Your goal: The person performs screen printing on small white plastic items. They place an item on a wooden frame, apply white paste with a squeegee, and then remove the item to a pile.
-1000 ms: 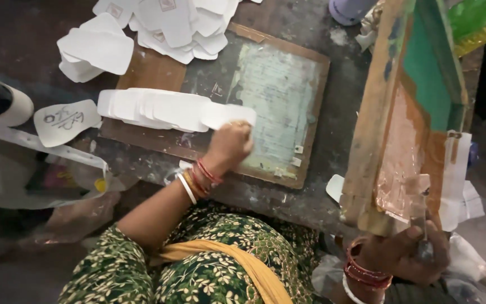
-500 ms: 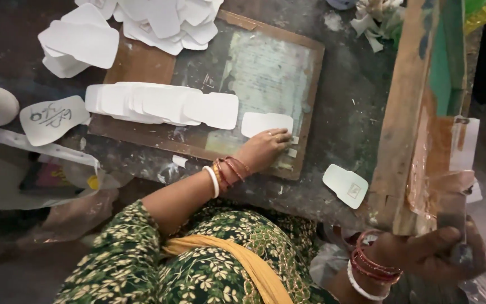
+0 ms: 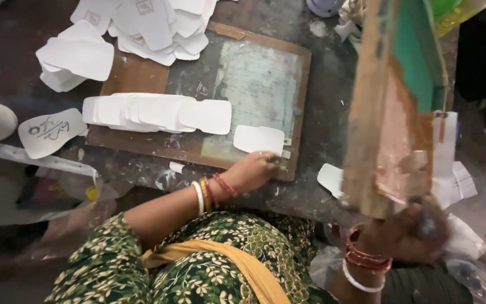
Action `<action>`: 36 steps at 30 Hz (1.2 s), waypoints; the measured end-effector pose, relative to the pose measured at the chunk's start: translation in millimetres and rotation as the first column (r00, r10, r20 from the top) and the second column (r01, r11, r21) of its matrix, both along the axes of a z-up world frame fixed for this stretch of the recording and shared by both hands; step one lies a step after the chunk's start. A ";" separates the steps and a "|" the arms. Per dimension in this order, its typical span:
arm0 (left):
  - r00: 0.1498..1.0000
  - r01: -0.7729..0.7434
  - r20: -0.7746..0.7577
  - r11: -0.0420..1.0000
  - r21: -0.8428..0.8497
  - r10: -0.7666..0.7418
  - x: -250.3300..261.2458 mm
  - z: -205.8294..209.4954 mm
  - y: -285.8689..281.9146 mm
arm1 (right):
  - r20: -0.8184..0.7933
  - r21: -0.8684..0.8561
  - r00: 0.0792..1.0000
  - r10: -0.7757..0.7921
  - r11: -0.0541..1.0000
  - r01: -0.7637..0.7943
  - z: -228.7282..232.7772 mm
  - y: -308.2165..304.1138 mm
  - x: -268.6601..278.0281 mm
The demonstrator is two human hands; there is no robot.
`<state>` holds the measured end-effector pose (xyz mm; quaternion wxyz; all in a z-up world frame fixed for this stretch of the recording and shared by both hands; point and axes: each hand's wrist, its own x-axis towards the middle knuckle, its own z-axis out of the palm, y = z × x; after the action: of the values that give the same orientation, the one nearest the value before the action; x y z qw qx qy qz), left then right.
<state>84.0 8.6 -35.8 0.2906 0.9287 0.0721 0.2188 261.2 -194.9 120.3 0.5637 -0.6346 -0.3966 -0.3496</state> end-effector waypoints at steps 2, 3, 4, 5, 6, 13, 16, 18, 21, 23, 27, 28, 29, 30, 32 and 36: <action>0.999 0.024 0.030 0.964 -0.263 -0.016 -18.8 35.9 -4.9 | -0.151 0.046 0.988 0.041 0.998 -0.034 -58.5 -10.2 18.9; 0.998 0.057 0.059 0.856 -0.514 -0.031 -30.6 52.8 -9.7 | -0.306 0.081 0.948 0.084 0.995 -0.062 -88.4 -17.0 26.6; 0.998 0.051 0.057 0.854 -0.518 -0.025 -41.0 57.5 -10.0 | -0.308 0.077 0.947 0.088 0.995 -0.068 -75.3 -0.3 5.7; 0.999 -0.030 0.000 0.698 -0.715 0.043 -51.2 62.3 -9.3 | -0.117 -0.189 0.970 0.212 0.954 -0.231 -62.5 17.5 -15.1; 0.993 -0.109 -0.072 0.493 -0.863 0.093 -61.3 67.5 -8.6 | 0.040 -0.463 0.925 0.377 0.828 -0.317 -49.3 35.1 -36.0; 0.791 -0.483 -0.509 0.857 -0.179 0.340 -87.9 22.6 -10.1 | -0.283 -0.844 0.870 0.403 0.326 -0.425 -39.1 134.3 -23.9; 0.789 -0.426 -0.510 0.903 -0.052 0.343 -85.3 22.8 -3.6 | -0.230 -0.892 0.849 0.476 0.245 -0.379 -49.7 159.0 -18.9; 0.786 -0.412 -0.517 0.911 -0.030 0.338 -87.0 22.7 -1.4 | -0.326 -0.834 0.831 0.450 0.276 -0.477 -66.7 159.2 -23.9; 0.804 -0.419 -0.484 0.907 -0.052 0.344 -88.7 15.5 2.2 | -0.276 -0.801 0.833 0.480 0.363 -0.475 -80.8 112.0 -53.3; 0.804 -0.430 -0.483 0.900 -0.070 0.347 -88.2 24.3 1.5 | -0.301 -0.796 0.823 0.481 0.349 -0.495 -77.9 86.5 -65.9; 0.835 -0.484 -0.432 0.829 -0.279 0.343 -88.8 34.3 1.8 | -0.366 -0.733 0.817 0.445 0.403 -0.548 -69.9 65.2 -76.0; 0.835 -0.486 -0.425 0.831 -0.272 0.349 -88.7 47.9 4.2 | -0.359 -0.731 0.817 0.450 0.409 -0.547 -59.5 65.5 -76.3; 0.896 -0.400 -0.373 0.802 -0.443 0.241 -88.1 61.2 6.7 | -0.271 -0.679 0.845 0.462 0.531 -0.508 -49.0 66.2 -76.2; 0.945 -0.298 -0.298 0.746 -0.596 0.139 -87.4 74.1 9.4 | -0.181 -0.609 0.869 0.460 0.642 -0.467 -39.0 67.1 -75.9; 0.989 -0.103 -0.149 0.672 -0.733 -0.011 -79.2 111.0 16.2 | 0.000 -0.474 0.930 0.368 0.818 -0.324 -53.2 54.2 -49.4; 0.994 -0.092 0.020 0.909 -0.406 0.109 -30.9 80.7 43.4 | 0.115 -0.286 0.963 0.244 0.936 -0.203 -5.5 32.0 -43.1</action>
<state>53.1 52.0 44.9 0.4659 0.8389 0.1573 0.2334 218.1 -162.9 114.9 0.4762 -0.6286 -0.5515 -0.2718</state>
